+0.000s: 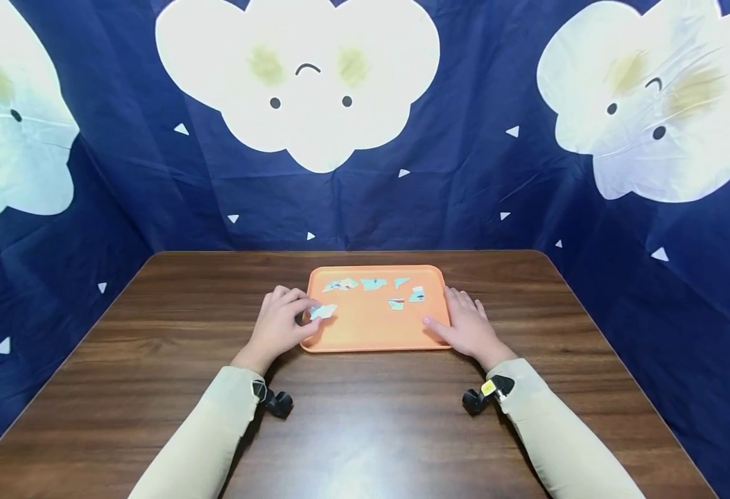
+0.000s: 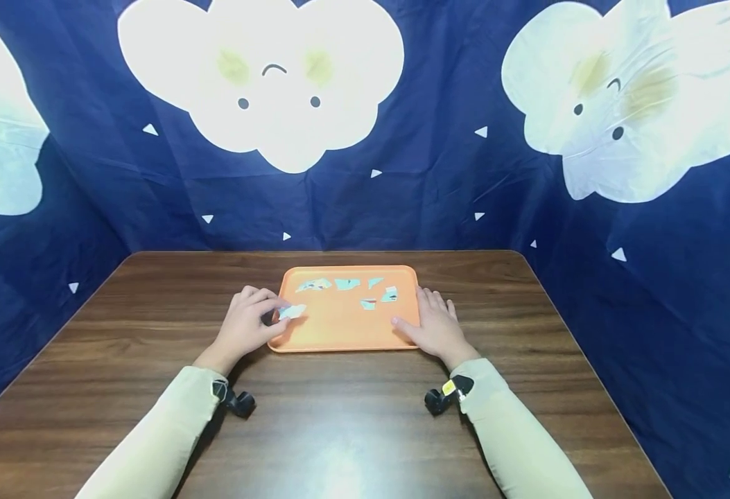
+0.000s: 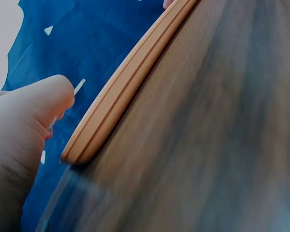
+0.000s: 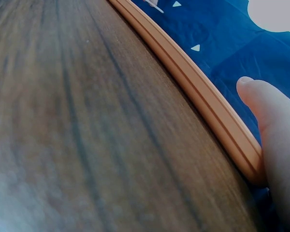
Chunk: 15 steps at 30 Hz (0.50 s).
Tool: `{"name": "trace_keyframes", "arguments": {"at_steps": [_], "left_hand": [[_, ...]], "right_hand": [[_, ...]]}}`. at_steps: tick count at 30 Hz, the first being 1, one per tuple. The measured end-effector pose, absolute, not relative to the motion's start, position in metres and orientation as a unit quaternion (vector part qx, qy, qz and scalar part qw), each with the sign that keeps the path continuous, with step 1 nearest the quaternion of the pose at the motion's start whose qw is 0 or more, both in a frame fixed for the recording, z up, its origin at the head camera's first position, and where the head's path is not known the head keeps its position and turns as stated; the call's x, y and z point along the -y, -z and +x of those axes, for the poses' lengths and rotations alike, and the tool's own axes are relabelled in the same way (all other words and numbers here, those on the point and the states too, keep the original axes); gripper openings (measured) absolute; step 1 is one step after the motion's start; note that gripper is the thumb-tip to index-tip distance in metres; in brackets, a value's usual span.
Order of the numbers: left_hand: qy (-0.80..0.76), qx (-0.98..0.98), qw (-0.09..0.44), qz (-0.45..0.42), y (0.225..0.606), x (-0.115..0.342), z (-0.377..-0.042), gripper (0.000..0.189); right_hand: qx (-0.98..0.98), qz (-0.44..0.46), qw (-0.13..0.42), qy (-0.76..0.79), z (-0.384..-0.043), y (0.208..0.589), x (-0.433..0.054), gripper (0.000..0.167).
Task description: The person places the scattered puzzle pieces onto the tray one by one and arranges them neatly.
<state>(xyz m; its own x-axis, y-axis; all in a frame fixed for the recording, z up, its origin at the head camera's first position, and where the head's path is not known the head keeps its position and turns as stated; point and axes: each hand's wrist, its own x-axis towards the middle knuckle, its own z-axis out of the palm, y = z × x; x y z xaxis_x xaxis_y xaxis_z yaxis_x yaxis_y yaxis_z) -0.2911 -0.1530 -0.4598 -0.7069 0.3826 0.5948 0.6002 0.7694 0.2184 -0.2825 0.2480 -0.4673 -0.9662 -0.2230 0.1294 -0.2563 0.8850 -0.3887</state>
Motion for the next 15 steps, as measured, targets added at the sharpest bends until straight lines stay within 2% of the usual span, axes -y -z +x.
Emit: {"name": "trace_keyframes", "arguments": {"at_steps": [6, 15], "left_hand": [[0.197, 0.908, 0.257, -0.265, 0.455, 0.133, -0.294, 0.026], [0.164, 0.939, 0.188, -0.236, 0.452, 0.1, -0.301, 0.027]], "right_hand": [[0.97, 0.126, 0.044, -0.202, -0.282, 0.467, -0.247, 0.101], [0.971, 0.125, 0.041, -0.2, -0.28, 0.466, -0.247, 0.101]]}}
